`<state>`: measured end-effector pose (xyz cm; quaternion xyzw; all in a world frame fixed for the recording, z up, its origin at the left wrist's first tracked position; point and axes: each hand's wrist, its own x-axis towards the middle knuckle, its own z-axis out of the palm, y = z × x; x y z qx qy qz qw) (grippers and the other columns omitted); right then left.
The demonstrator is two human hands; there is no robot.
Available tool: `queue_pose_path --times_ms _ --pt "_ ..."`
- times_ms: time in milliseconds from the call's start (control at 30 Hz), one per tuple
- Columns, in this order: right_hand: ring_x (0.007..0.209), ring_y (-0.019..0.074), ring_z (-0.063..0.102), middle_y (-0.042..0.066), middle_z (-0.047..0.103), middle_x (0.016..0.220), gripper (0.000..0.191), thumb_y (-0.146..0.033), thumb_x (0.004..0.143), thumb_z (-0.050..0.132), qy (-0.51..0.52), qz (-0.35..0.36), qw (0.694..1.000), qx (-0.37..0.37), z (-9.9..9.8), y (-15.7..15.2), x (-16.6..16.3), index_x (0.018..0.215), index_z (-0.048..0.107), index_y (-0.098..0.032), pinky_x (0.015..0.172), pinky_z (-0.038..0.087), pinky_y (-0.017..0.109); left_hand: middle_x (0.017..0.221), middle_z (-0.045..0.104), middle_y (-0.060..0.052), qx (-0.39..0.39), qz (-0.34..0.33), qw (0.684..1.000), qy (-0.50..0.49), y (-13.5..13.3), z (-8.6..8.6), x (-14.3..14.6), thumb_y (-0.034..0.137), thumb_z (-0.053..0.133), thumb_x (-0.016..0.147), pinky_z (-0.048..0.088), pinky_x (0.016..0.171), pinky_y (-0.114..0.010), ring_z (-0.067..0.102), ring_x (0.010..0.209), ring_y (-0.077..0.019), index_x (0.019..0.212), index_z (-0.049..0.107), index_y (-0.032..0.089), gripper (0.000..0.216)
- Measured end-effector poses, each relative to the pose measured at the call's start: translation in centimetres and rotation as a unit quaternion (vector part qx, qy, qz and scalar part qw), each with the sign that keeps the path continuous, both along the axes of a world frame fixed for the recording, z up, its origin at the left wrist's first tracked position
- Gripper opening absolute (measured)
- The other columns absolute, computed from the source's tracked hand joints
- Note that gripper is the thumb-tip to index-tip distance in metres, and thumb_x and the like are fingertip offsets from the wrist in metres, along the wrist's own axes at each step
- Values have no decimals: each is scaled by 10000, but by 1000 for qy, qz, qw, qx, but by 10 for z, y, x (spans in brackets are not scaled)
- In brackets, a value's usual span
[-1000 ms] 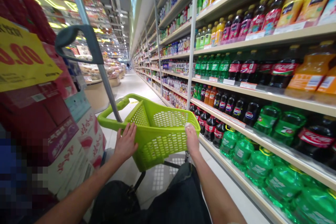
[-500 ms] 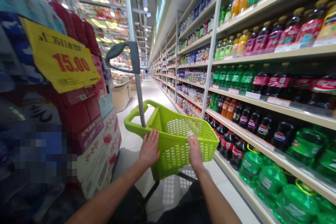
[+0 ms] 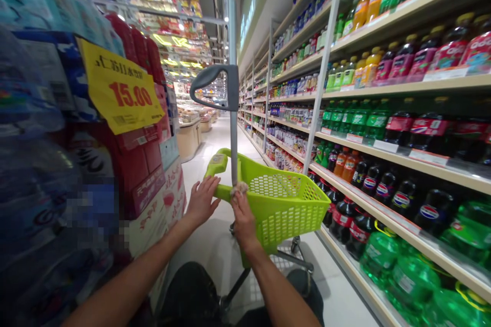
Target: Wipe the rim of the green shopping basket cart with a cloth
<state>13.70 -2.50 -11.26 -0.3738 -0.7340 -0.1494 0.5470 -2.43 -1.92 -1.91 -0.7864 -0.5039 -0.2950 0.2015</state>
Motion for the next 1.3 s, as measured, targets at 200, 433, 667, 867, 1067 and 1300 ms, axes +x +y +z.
queue_pose_path --times_ms 200,433,667,867,1067,1300 --pt "1274 143 314 37 477 1299 532 4 796 362 -92 46 995 3 -29 -26 43 1262 450 -236 1002 394 321 1277 499 -93 22 -16 999 -47 6 -3 7 211 507 776 314 940 -426 396 1221 -245 1240 408 194 475" --pt "1235 188 389 60 438 1330 495 -4 776 397 -36 48 997 -49 77 6 -16 1206 517 -216 1024 361 356 1267 497 -128 47 -42 992 -106 11 -11 8 188 575 724 345 920 -391 443 1179 -232 1289 301 163 629" --pt "1183 197 453 62 466 1305 481 4 759 379 -7 42 997 -65 44 -5 12 1134 576 -225 981 400 344 1213 542 -98 18 -109 993 -44 10 3 -12 275 617 713 316 915 -416 465 1139 -245 1108 485 201 423" --pt "1132 199 500 83 530 1234 486 19 710 381 58 19 994 -88 61 -8 -5 1076 603 -211 966 411 384 1123 589 -77 14 -67 994 -82 8 6 6 201 636 687 337 847 -405 498 1074 -244 1014 516 200 348" --pt "1113 184 517 68 573 1178 517 19 659 380 73 41 994 -75 71 -13 19 1061 607 -215 959 421 373 1077 595 -80 11 -68 991 -111 -11 2 41 189 626 663 357 856 -411 507 1046 -246 1080 491 184 438" --pt "1004 193 579 76 650 1015 423 2 632 386 74 -18 995 -72 90 -16 62 906 650 -183 906 457 393 1361 371 -160 -81 -93 992 -36 1 16 34 437 629 654 209 1012 -537 309 1260 -315 1230 420 156 674"
